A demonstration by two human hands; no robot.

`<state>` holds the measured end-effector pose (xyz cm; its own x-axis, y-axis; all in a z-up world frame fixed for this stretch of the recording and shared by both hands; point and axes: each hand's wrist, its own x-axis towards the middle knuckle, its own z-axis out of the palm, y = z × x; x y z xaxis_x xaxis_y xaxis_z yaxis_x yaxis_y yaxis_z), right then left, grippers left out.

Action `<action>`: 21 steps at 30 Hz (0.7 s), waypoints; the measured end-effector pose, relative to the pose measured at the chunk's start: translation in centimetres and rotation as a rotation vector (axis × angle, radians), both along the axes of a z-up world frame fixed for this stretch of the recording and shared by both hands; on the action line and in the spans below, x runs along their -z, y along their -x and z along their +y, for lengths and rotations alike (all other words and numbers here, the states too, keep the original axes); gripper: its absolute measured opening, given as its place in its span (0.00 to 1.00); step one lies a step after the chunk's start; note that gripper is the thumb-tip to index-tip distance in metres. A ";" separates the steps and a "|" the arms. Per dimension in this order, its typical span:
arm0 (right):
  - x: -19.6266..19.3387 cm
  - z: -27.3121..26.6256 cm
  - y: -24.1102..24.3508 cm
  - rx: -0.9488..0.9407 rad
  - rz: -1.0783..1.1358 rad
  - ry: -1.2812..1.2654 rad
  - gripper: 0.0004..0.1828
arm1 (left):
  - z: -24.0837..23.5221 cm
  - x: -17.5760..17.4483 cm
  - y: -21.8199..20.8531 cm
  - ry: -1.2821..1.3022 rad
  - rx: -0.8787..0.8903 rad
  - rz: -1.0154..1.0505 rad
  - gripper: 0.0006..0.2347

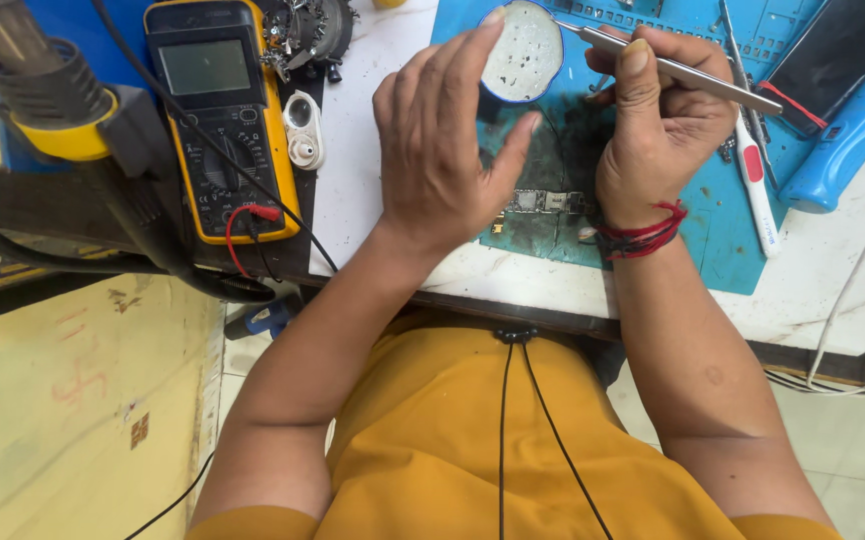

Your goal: The person uses a multimeter probe to test points on a small circuit board held with tweezers. They then apply a liquid from a yellow bottle and scrub the board with a toothbrush, repeating the application and scrubbing. Finally, they use tweezers to adjust components on the board.

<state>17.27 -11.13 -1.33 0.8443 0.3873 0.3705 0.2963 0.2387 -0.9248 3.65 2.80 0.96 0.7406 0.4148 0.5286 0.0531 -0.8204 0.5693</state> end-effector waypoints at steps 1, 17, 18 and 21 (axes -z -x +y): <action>-0.4 -0.3 0.2 0.019 0.012 0.012 0.09 | -0.3 -0.3 0.6 0.003 0.016 0.018 0.28; -0.4 -9.8 9.1 0.062 0.236 0.366 0.08 | -3.2 0.0 5.2 0.131 0.142 0.223 0.12; -0.2 -9.6 9.2 0.049 0.212 0.362 0.08 | -3.2 0.0 5.1 0.136 0.140 0.231 0.13; 0.0 -8.8 9.2 0.017 0.148 0.359 0.07 | -3.1 -0.2 4.9 0.144 0.122 0.240 0.14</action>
<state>8.07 -19.91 -1.29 0.8856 0.4561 0.0879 0.1549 -0.1116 -0.9816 -1.24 -0.27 1.17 0.8863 0.3728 0.2746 0.1063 -0.7411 0.6630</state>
